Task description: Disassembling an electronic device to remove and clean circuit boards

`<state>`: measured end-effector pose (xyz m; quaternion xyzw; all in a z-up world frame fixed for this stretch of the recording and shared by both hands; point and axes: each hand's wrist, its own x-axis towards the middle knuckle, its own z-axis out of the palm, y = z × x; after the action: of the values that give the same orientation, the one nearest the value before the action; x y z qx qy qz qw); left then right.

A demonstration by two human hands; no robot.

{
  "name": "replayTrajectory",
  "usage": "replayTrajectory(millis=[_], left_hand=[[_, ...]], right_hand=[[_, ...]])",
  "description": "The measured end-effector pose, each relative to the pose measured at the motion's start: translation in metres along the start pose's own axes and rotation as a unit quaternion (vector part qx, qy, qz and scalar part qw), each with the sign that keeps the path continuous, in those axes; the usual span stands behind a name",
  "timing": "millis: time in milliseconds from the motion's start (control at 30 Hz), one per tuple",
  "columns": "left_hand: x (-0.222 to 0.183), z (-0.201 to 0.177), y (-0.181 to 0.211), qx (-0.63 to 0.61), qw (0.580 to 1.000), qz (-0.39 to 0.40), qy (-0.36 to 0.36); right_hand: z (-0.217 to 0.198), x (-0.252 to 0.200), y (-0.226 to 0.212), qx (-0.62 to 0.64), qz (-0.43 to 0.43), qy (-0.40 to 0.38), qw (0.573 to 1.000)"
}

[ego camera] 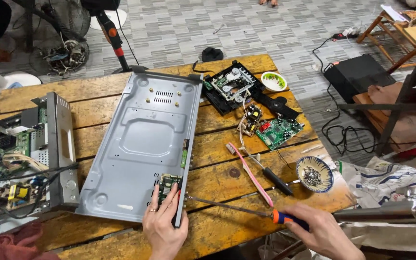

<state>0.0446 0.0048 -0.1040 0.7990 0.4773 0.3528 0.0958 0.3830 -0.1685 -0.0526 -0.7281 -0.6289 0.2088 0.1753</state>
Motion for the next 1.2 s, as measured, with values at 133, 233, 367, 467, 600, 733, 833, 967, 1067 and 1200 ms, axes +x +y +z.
replayTrajectory(millis=[133, 233, 367, 467, 600, 733, 833, 967, 1067, 1200], left_hand=[[-0.006, 0.008, -0.006, 0.009, 1.000, -0.020, -0.004], [-0.002, 0.007, -0.005, 0.030, 0.999, 0.013, 0.026], [0.001, 0.004, 0.000, 0.036, 0.999, 0.010, 0.036], [0.005, -0.002, 0.005, 0.017, 0.999, 0.002, 0.040], [0.001, -0.001, 0.000, -0.001, 1.000, -0.006, 0.019], [0.001, 0.000, -0.001, 0.013, 0.999, 0.001, 0.030], [0.002, 0.000, -0.001, 0.013, 1.000, -0.002, 0.019], [0.003, 0.000, -0.002, 0.020, 0.999, 0.015, 0.032], [0.000, -0.002, -0.004, 0.013, 1.000, 0.017, 0.017], [-0.004, 0.002, -0.008, 0.018, 1.000, 0.017, 0.005]], right_hand=[[-0.020, 0.014, -0.018, 0.048, 0.015, -0.071, 0.996], [-0.032, 0.025, -0.026, 0.067, 0.267, -0.209, 0.938], [-0.048, 0.025, -0.035, 0.095, 0.242, -0.218, 0.941], [-0.036, 0.019, -0.022, 0.137, 0.295, -0.172, 0.930], [-0.005, 0.009, 0.032, 0.034, 0.073, -0.041, 0.996], [0.011, -0.003, 0.037, -0.047, -0.027, 0.096, 0.994], [0.014, -0.006, 0.034, -0.201, -0.063, 0.201, 0.957], [0.028, -0.017, 0.049, -0.239, -0.053, 0.137, 0.960], [0.033, -0.022, 0.050, -0.140, 0.035, 0.050, 0.988], [0.020, -0.012, 0.030, 0.031, 0.061, -0.004, 0.998]])
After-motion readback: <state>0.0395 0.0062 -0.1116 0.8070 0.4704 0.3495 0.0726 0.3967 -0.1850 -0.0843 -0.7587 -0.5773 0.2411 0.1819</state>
